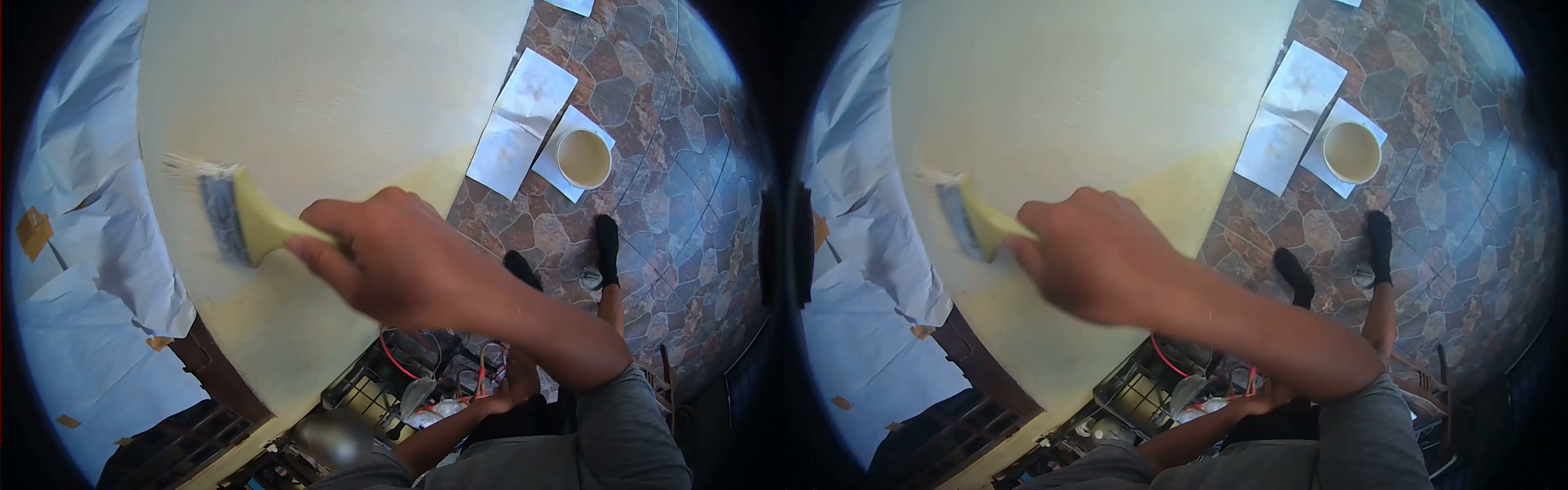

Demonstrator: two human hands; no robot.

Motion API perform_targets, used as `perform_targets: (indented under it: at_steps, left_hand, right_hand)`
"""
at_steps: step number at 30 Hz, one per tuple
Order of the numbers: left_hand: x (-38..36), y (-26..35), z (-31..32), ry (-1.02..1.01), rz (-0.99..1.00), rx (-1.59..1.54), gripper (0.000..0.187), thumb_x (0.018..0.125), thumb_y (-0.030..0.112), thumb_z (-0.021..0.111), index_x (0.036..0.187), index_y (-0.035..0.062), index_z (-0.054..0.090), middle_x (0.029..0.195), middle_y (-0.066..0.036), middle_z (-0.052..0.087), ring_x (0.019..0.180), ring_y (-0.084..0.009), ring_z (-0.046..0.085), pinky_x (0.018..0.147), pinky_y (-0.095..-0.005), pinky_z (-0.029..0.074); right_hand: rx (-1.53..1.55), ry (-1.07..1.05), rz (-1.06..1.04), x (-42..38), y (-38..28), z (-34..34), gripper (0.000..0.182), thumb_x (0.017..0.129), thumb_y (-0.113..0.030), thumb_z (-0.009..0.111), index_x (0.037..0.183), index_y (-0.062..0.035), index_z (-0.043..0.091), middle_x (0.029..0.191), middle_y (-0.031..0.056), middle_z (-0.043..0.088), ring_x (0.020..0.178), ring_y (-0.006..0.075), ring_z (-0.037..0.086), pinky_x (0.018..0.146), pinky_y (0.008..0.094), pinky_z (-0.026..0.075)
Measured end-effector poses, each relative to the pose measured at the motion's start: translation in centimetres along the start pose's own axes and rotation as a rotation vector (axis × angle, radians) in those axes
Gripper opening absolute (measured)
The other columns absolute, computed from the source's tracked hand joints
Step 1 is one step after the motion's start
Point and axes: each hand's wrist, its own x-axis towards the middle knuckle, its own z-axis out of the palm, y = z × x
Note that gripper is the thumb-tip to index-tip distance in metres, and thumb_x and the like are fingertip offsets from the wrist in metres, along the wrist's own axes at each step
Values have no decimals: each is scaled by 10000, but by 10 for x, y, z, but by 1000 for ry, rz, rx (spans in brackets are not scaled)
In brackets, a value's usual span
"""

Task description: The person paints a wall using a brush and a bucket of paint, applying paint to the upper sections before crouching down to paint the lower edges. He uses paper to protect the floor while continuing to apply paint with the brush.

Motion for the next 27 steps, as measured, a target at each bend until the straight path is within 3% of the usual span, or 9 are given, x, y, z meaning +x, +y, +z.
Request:
perform_targets:
  at_steps: [4, 5, 11, 13, 15, 19, 24, 26, 27]
  left_hand:
    - [-23, -18, -12, -18, -46, -17, 1125, 875, 645, 596, 1529, -86, 45, 1579, -314, 193, 1461, -462, 249, 1179, -474, 276]
    - [-21, -19, -13, -18, -50, -24, 1126, 875, 644, 596, 1530, -87, 42, 1579, -314, 190, 1460, -463, 249, 1179, -474, 276]
    - [-31, -16, -20, -36, -84, -52, 1134, 877, 641, 597, 1531, -90, 27, 1584, -317, 177, 1457, -472, 251, 1179, -477, 276]
    - [-31, -17, -21, -43, -93, -58, 1136, 877, 639, 597, 1531, -91, 22, 1586, -318, 172, 1456, -474, 252, 1179, -478, 275]
    - [-32, -13, -21, -59, -95, -57, 1139, 878, 638, 597, 1531, -93, 17, 1588, -319, 167, 1455, -477, 253, 1179, -479, 275]
    - [-33, 0, -36, -68, -82, -39, 1144, 879, 636, 598, 1532, -95, 7, 1591, -321, 158, 1452, -483, 254, 1179, -481, 275]
    - [-11, 5, -43, -87, -52, -15, 1149, 880, 633, 598, 1533, -97, -3, 1594, -323, 149, 1450, -488, 256, 1179, -482, 275]
    - [7, -6, -50, 123, 417, -197, 1118, 887, 552, 642, 1521, -122, 16, 1585, -337, 171, 1450, -454, 287, 1187, -451, 267]
    - [14, -11, -46, 121, 411, -198, 1118, 887, 552, 642, 1521, -122, 16, 1585, -337, 171, 1450, -454, 287, 1187, -451, 267]
  right_hand:
    - [-50, -60, 265, 18, 108, 0, 416, 964, -382, 573, 1024, 16, 677, 851, 244, 685, 854, 449, 655, 791, 504, 519]
    - [-115, 26, 199, 15, 148, 0, 362, 1000, -332, 575, 1046, 11, 679, 758, 204, 666, 706, 216, 656, 694, 404, 503]
    - [-453, 86, 578, -20, 299, -39, 365, 971, -317, 562, 1046, 7, 712, 911, 256, 695, 854, 420, 671, 786, 469, 519]
    - [-482, 32, 730, -19, 290, -45, 337, 942, -297, 530, 996, -17, 710, 968, 238, 701, 940, 416, 666, 855, 495, 524]
    - [-458, 150, 434, -8, 257, -27, 353, 960, -303, 574, 950, 26, 701, 848, 271, 675, 840, 439, 662, 775, 495, 519]
    - [-304, 155, 322, 7, 103, 2, 337, 968, -286, 572, 848, 17, 661, 739, 249, 647, 765, 454, 647, 718, 514, 523]
    - [-122, -256, 158, -5, -10, -15, 280, 951, -250, 547, 921, -3, 675, 788, 235, 679, 782, 428, 678, 761, 501, 542]
    - [-97, -318, 109, -1, -1, -18, 280, 951, -252, 549, 914, -4, 673, 793, 231, 678, 793, 423, 677, 763, 504, 538]
    - [-143, -223, 103, 6, 17, -19, 285, 951, -267, 556, 913, -10, 672, 791, 228, 677, 807, 425, 676, 769, 507, 536]
